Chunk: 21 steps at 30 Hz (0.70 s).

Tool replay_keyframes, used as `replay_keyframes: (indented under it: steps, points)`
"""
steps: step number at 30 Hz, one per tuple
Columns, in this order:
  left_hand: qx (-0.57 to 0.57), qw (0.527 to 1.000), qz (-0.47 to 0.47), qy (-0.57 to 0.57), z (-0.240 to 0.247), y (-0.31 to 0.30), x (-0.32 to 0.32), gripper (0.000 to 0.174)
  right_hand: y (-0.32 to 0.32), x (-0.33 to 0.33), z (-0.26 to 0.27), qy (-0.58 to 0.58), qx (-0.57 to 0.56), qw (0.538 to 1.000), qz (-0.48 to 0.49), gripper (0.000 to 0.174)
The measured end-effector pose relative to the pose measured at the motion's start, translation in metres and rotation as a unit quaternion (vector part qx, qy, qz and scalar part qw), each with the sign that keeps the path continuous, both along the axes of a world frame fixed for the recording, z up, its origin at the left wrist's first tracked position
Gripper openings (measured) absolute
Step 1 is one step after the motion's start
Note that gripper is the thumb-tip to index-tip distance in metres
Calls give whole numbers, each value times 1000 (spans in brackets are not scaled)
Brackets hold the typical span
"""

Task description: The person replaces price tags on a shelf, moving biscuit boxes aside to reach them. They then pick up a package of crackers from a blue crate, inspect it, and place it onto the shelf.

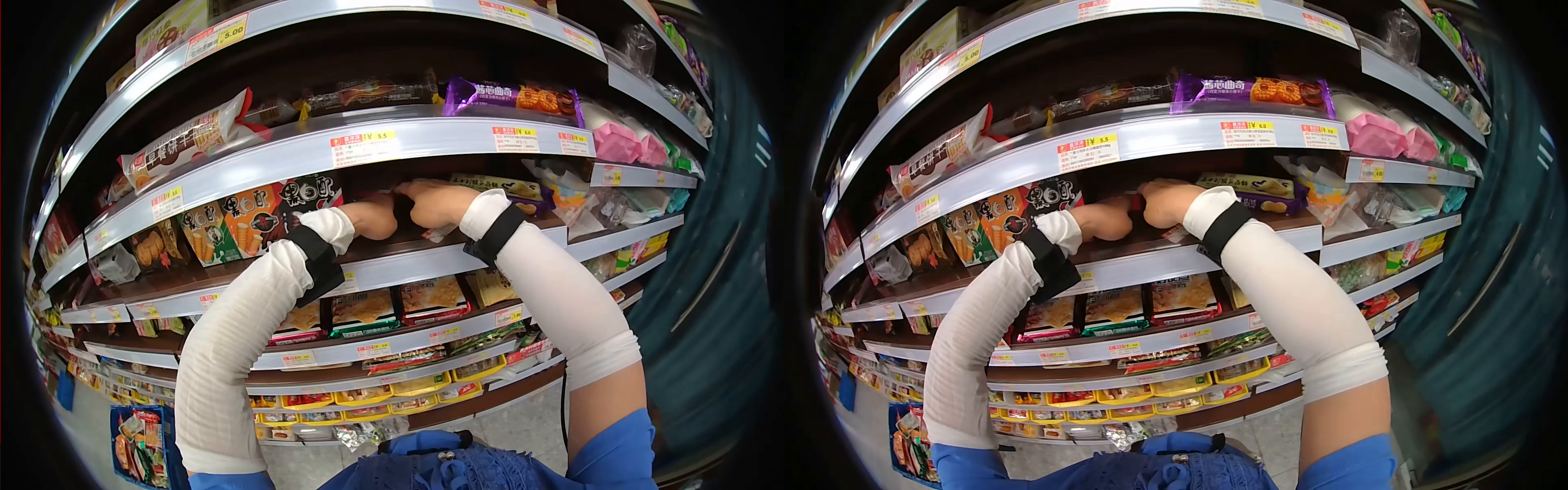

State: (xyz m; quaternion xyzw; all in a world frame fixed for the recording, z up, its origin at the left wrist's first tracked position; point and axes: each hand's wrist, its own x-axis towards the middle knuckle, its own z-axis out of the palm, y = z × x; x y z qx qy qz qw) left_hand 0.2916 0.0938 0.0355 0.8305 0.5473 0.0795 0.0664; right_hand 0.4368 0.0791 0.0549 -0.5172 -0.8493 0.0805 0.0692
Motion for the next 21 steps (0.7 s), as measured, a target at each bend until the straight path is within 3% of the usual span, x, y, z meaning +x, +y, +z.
replay_keyframes:
  steps: [4,7,10,12,17,21]
  points:
    - [1,1000,-16,-3,-4,8,-3,39,16,-7,0,-39,-17,999,4,61]
    - [-11,1000,-20,-9,-10,12,-5,39,24,-9,-5,-59,12,997,38,46]
    - [-18,1000,2,-11,-8,6,-2,39,17,-10,-3,-40,23,998,38,49]
    - [-23,1000,15,-7,-9,5,-2,38,15,-13,2,-69,-37,997,27,61]
    - [-59,994,5,-91,-9,9,-8,45,24,-8,0,-37,-56,997,38,62]
    - [-82,992,17,-95,10,-20,-2,49,14,-1,5,-17,-74,996,52,62]
